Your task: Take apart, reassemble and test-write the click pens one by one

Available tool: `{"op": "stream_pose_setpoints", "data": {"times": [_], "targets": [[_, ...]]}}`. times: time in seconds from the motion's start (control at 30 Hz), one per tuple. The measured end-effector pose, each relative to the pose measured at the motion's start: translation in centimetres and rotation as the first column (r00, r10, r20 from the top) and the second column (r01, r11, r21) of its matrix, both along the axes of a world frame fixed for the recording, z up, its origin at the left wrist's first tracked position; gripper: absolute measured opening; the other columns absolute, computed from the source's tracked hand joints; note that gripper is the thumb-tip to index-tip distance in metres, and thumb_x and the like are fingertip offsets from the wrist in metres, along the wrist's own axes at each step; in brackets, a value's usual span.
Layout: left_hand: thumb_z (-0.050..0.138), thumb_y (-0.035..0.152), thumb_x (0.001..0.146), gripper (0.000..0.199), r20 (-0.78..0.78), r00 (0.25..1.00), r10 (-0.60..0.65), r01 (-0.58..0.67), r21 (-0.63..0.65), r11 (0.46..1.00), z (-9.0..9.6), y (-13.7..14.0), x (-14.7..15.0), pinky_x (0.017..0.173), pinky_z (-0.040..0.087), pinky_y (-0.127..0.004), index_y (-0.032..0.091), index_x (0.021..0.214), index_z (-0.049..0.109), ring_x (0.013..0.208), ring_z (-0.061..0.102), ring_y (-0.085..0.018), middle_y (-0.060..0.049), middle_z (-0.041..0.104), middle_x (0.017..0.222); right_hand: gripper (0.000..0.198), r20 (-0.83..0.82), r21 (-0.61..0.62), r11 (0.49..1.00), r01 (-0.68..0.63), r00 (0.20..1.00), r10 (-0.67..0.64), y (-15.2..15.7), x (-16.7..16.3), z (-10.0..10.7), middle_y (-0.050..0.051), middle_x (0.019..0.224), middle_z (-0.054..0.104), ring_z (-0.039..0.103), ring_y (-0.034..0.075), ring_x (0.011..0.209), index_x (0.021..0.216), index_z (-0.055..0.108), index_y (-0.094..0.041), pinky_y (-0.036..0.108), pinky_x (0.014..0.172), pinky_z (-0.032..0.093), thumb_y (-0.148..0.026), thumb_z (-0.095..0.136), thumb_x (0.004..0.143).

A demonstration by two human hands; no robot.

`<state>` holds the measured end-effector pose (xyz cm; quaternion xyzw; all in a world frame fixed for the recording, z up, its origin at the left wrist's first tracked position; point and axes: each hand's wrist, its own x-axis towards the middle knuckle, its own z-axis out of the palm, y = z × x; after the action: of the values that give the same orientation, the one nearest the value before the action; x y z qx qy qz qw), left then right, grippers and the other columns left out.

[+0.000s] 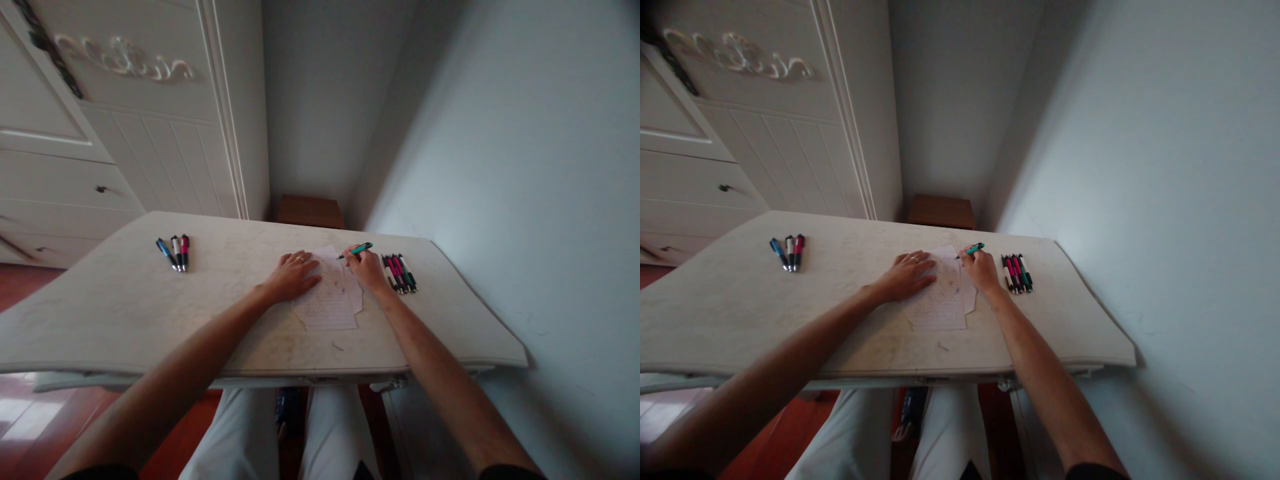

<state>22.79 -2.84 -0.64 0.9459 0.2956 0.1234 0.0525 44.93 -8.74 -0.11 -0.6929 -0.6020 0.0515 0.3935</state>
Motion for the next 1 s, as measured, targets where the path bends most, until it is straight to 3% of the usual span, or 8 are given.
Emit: {"op": "stream_pose_setpoints", "data": {"times": [1.0], "targets": [[0.039, 0.048, 0.095, 0.046, -0.009, 1.0, 0.0, 0.0, 0.002, 1.0, 0.12, -0.08, 0.03, 0.109, 0.028, -0.046, 0.021, 0.13, 0.054, 0.135, 0.038, -0.029, -0.014, 0.048, 0.142, 0.033, -0.021, 0.003, 0.999, -0.05, 0.999, 0.05, 0.08, 0.14, -0.85, 0.006, 0.066, 0.07, 0.068, 0.019, 0.062, 0.094, 0.068, -0.016, 0.026, 0.061, 0.049, -0.043, 0.05, 0.091]]}}
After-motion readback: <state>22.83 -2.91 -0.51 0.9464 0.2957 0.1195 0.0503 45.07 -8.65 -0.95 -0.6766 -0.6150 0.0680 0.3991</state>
